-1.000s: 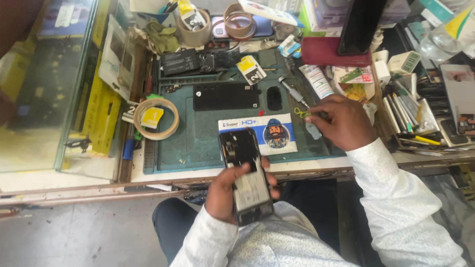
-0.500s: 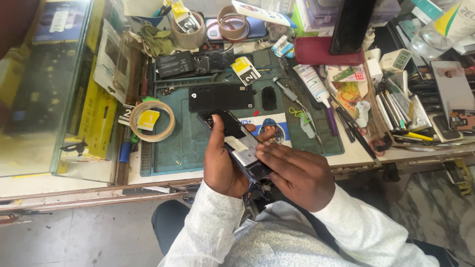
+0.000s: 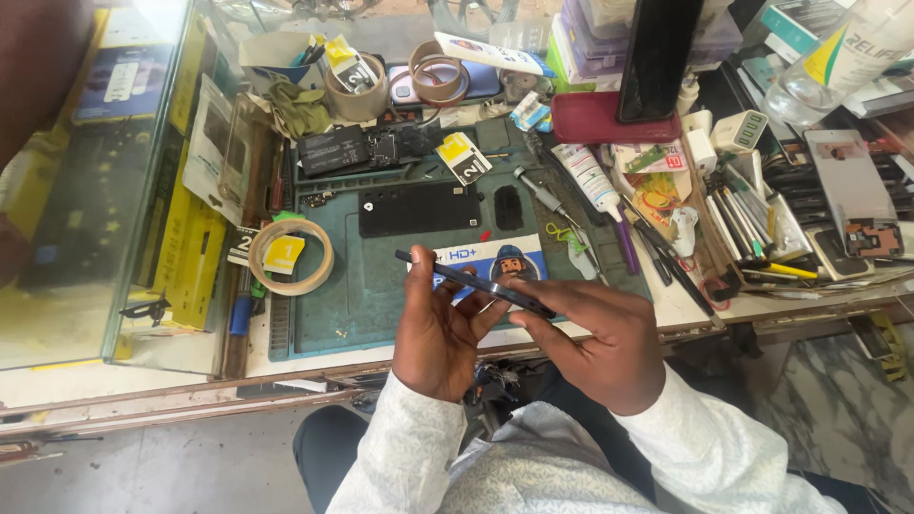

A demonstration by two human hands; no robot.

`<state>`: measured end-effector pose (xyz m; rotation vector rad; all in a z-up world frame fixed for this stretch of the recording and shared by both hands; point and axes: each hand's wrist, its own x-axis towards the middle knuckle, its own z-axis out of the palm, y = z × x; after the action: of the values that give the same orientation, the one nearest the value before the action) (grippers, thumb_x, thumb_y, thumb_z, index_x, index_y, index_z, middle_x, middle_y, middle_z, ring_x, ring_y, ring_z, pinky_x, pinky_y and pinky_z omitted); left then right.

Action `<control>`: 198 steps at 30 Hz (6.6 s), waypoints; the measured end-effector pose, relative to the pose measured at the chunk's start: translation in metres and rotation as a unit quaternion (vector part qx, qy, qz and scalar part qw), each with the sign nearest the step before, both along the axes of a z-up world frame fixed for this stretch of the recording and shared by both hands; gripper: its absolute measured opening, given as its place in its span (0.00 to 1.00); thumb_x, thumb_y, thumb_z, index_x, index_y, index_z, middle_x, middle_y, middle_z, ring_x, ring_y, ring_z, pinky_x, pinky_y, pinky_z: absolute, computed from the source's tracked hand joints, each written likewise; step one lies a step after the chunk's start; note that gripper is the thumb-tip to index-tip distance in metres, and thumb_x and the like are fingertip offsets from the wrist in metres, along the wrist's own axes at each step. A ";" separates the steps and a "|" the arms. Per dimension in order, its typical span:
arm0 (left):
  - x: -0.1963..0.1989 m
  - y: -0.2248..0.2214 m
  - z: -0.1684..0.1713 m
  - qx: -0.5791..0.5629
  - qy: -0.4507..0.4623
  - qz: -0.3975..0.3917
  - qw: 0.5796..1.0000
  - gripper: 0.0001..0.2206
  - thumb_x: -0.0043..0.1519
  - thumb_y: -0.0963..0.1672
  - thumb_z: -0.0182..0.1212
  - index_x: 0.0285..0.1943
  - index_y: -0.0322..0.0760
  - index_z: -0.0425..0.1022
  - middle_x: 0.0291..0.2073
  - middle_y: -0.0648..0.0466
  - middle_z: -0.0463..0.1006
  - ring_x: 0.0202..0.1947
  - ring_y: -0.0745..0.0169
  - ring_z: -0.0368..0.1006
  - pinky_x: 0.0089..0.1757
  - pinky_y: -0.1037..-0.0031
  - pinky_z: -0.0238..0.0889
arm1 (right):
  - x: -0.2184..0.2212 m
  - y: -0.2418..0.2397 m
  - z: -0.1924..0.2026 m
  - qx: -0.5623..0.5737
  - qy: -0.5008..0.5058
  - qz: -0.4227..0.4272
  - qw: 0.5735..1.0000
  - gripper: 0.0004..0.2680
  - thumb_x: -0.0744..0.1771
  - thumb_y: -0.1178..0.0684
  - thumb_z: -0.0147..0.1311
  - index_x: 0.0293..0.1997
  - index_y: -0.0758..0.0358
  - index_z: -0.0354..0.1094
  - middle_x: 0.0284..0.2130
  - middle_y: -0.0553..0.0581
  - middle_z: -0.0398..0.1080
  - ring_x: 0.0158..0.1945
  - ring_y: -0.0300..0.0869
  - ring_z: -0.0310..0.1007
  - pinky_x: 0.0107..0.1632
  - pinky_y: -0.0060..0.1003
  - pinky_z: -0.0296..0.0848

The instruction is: The person uses a screwdriver to tighten screws on a disassembled smartphone, then applies adhesive along the frame edges and places the back cover onto the device.

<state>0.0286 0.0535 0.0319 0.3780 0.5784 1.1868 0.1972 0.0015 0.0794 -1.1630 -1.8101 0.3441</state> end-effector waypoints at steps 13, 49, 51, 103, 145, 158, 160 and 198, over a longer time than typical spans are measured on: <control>0.006 0.002 -0.003 -0.041 0.033 0.028 0.998 0.26 0.62 0.58 0.54 0.57 0.39 0.63 0.45 0.47 0.74 0.42 0.61 0.76 0.43 0.67 0.78 | -0.001 0.004 -0.013 -0.024 0.039 -0.032 0.998 0.12 0.65 0.61 0.63 0.54 0.64 0.76 0.39 0.59 0.81 0.41 0.41 0.86 0.42 0.31 0.80; 0.007 0.002 0.008 0.077 0.225 0.096 0.966 0.30 0.62 0.48 0.60 0.71 0.40 0.51 0.55 0.50 0.71 0.49 0.57 0.77 0.43 0.60 0.81 | 0.019 0.013 -0.034 -0.171 0.253 -0.105 0.947 0.13 0.71 0.52 0.55 0.58 0.69 0.76 0.34 0.58 0.75 0.34 0.37 0.70 0.38 0.32 0.69; 0.001 0.007 0.005 0.107 0.228 0.101 0.962 0.31 0.60 0.44 0.62 0.72 0.37 0.54 0.57 0.48 0.72 0.49 0.56 0.78 0.44 0.60 0.80 | 0.028 0.024 -0.041 -0.187 0.407 -0.008 0.894 0.14 0.70 0.51 0.53 0.59 0.71 0.69 0.43 0.53 0.78 0.42 0.35 0.79 0.45 0.32 0.79; -0.001 0.001 -0.024 0.095 -0.130 0.015 0.987 0.35 0.72 0.59 0.31 0.76 0.29 0.58 0.52 0.38 0.78 0.46 0.45 0.77 0.49 0.59 0.72 | -0.006 -0.007 -0.072 0.137 -0.106 0.088 0.981 0.17 0.62 0.57 0.69 0.56 0.60 0.70 0.54 0.57 0.75 0.61 0.52 0.76 0.58 0.44 0.79; -0.039 0.046 0.000 0.464 0.735 -0.104 0.484 0.38 0.43 0.48 0.79 0.65 0.38 0.69 0.51 0.47 0.73 0.56 0.46 0.67 0.53 0.56 0.59 | 0.042 0.102 -0.059 -0.135 -0.163 0.236 0.949 0.45 0.56 0.52 0.73 0.78 0.57 0.37 0.62 0.63 0.65 0.65 0.56 0.64 0.67 0.49 0.60; -0.041 0.055 0.002 0.440 0.745 -0.119 0.487 0.48 0.37 0.53 0.82 0.70 0.39 0.66 0.57 0.46 0.70 0.61 0.43 0.63 0.56 0.54 0.52 | 0.106 0.088 -0.059 -0.063 -0.142 -0.254 0.955 0.07 0.65 0.55 0.66 0.42 0.62 0.71 0.33 0.56 0.76 0.32 0.48 0.77 0.35 0.44 0.72; -0.046 0.055 0.004 0.450 0.735 -0.089 0.498 0.47 0.38 0.53 0.82 0.70 0.38 0.66 0.58 0.45 0.71 0.61 0.42 0.63 0.56 0.53 0.52 | 0.107 0.088 -0.053 -0.011 -0.116 -0.241 0.963 0.06 0.65 0.58 0.65 0.42 0.63 0.72 0.35 0.58 0.75 0.33 0.48 0.77 0.37 0.42 0.73; -0.036 -0.030 0.004 0.309 0.438 -0.346 0.770 0.19 0.61 0.48 0.66 0.54 0.30 0.76 0.32 0.47 0.82 0.24 0.57 0.81 0.31 0.67 0.73 | 0.106 0.006 -0.051 -0.249 0.170 0.028 0.953 0.06 0.65 0.62 0.59 0.45 0.66 0.74 0.33 0.56 0.79 0.33 0.37 0.81 0.35 0.30 0.79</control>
<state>-0.0076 0.0238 0.0363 1.6262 0.7253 0.3709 0.3034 0.0075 0.0284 -1.2929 -1.4906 1.0182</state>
